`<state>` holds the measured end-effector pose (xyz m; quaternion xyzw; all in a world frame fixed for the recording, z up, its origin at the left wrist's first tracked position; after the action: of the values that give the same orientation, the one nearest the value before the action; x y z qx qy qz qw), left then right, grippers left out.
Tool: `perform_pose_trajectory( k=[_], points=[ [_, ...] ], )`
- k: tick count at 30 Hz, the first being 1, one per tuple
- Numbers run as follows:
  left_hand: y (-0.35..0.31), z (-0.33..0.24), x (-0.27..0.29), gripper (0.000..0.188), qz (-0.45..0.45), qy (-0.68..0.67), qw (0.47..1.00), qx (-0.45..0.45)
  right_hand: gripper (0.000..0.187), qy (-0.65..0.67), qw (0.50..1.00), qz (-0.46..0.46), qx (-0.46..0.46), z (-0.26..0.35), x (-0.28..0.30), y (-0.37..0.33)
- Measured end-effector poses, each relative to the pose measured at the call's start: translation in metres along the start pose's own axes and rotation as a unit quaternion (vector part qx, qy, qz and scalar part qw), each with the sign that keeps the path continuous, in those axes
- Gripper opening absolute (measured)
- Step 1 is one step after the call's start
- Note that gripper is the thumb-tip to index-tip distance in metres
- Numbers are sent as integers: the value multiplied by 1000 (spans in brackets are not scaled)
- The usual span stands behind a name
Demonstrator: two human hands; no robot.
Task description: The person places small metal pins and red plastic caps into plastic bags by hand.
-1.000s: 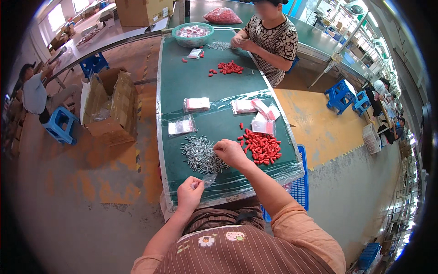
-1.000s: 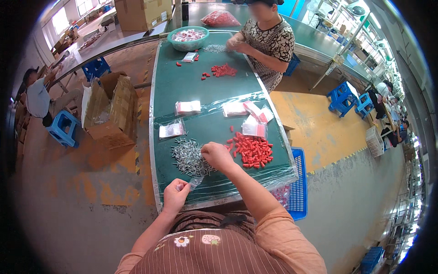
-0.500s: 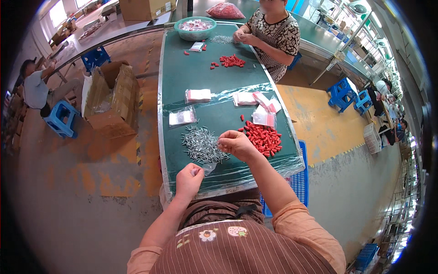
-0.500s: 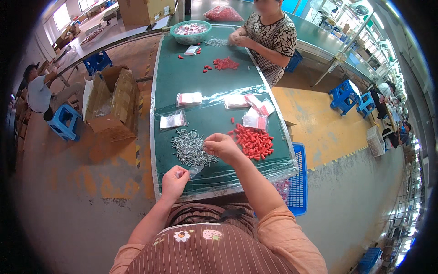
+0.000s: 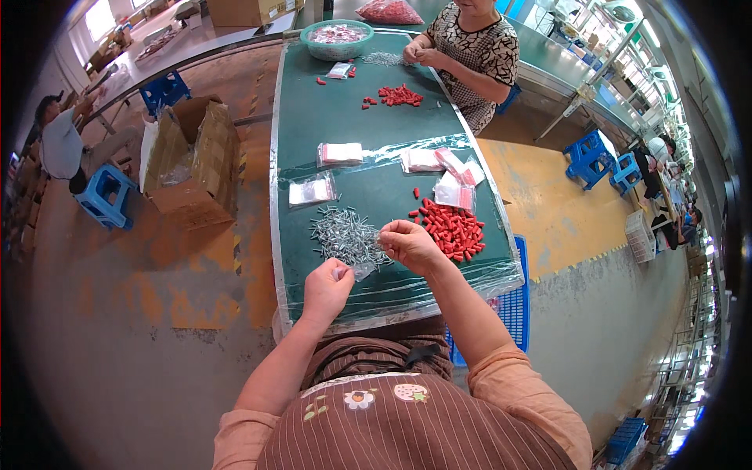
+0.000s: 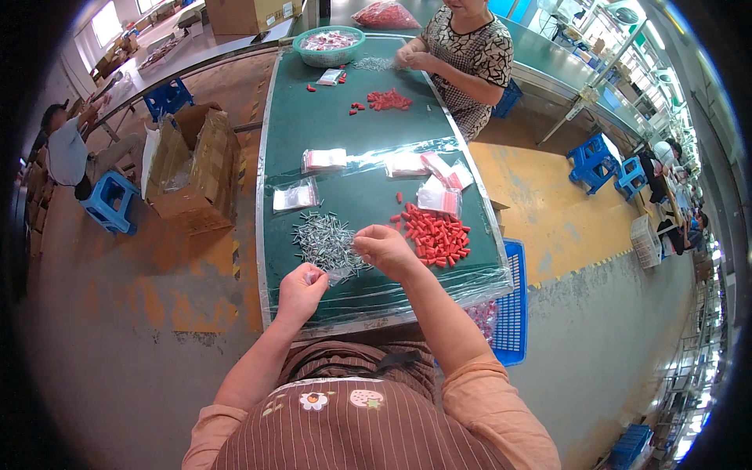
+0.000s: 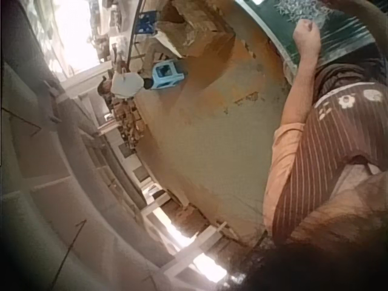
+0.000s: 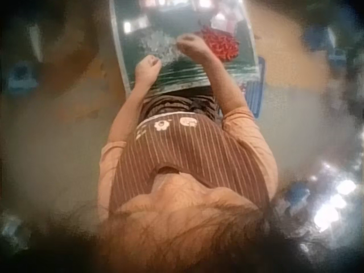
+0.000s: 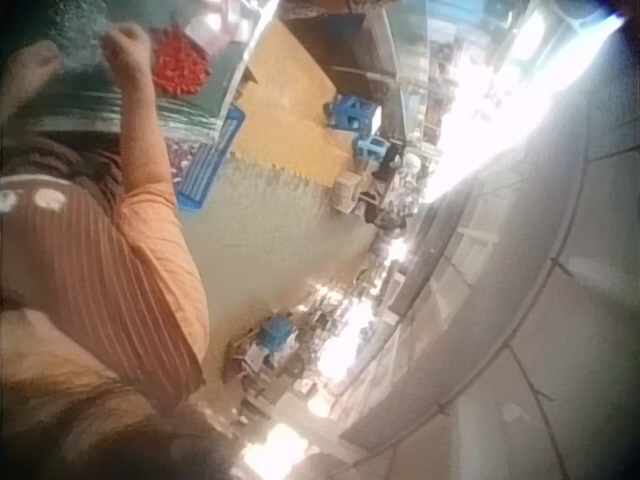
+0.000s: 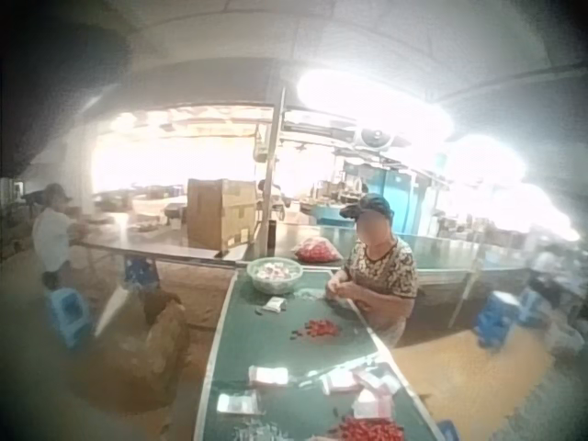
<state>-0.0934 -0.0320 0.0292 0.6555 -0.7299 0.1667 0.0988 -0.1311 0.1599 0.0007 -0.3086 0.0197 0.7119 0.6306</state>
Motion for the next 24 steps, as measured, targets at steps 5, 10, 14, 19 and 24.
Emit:
perform_pose_trajectory(
  k=[5,10,14,19,24],
  points=[
    [4,-1,-3,15,1,27,1000,10,16,-28,999,-14,22,4,-3,-3],
    [11,-1,-7,12,13,48,999,21,14,-165,983,48,70,20,-43,-27],
    [11,-4,-11,12,27,37,999,12,7,-280,950,67,122,19,-58,-37],
    [10,-4,-14,12,47,16,998,35,8,-494,851,39,176,34,-74,-53],
    [11,-8,-16,12,46,40,998,36,10,-641,721,70,253,42,-88,-63]
  ],
)
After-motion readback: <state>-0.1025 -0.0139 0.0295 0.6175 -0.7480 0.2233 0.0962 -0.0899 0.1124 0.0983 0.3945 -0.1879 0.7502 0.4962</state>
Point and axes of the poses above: each hand's wrist, its own y-axis towards the middle knuckle, its own x-axis out of the back of the hand, z = x × y, the point moved 7 cm from there along y, towards the middle knuckle
